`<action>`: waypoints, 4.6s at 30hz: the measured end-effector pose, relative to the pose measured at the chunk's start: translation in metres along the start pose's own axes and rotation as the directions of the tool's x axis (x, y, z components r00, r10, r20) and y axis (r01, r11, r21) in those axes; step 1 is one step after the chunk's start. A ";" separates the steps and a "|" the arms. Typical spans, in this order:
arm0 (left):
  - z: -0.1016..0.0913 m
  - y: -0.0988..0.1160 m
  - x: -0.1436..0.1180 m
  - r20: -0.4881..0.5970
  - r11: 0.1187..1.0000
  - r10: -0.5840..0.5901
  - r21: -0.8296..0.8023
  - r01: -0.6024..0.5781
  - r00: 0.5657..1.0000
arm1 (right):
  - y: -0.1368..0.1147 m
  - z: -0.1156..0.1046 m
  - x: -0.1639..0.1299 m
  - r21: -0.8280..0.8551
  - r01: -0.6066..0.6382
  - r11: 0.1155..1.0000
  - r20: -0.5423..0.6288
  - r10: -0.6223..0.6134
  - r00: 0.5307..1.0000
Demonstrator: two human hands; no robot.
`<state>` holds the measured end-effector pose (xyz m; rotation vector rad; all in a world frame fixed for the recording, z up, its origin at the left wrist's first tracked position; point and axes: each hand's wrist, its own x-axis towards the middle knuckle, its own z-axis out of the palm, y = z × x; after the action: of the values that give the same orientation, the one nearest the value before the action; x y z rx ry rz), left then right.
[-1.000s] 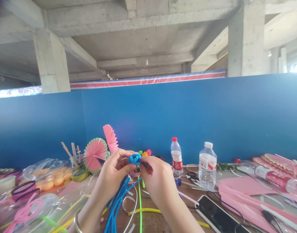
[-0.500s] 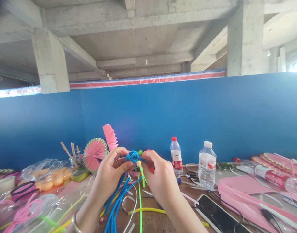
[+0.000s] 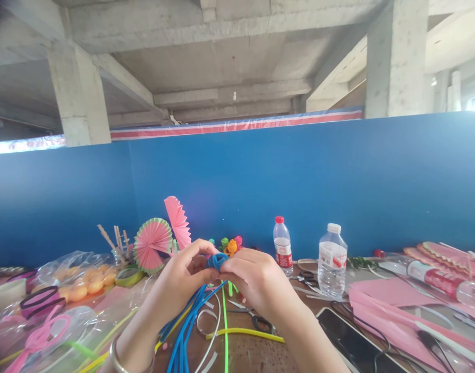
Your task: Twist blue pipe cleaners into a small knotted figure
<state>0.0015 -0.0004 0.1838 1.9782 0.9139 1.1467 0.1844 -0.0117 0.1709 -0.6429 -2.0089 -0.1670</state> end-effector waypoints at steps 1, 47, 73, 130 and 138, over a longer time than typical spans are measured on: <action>0.000 0.000 0.000 0.004 1.000 0.002 0.016 -0.002 1.000 | 0.001 0.000 0.000 0.027 0.009 1.000 -0.012 -0.008 1.000; 0.004 -0.006 -0.002 -0.068 0.976 0.218 -0.010 -0.219 0.974 | -0.001 0.012 0.002 0.570 -0.109 0.814 -0.274 0.314 0.909; 0.010 -0.002 -0.005 -0.048 0.959 0.283 0.030 -0.281 0.958 | -0.006 -0.003 0.001 0.276 0.062 0.959 -0.238 0.006 0.971; 0.009 -0.009 0.006 -0.010 0.835 0.007 -0.549 -0.011 1.000 | -0.011 0.008 0.005 0.301 -0.119 0.946 -0.269 0.203 0.942; 0.004 -0.010 0.005 -0.009 0.897 0.012 -0.442 -0.015 1.000 | -0.009 0.004 0.003 0.309 -0.161 0.937 -0.174 0.222 0.959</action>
<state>0.0047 0.0083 0.1765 1.6095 0.5752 1.2419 0.1754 -0.0171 0.1731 -0.6013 -1.7143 0.1736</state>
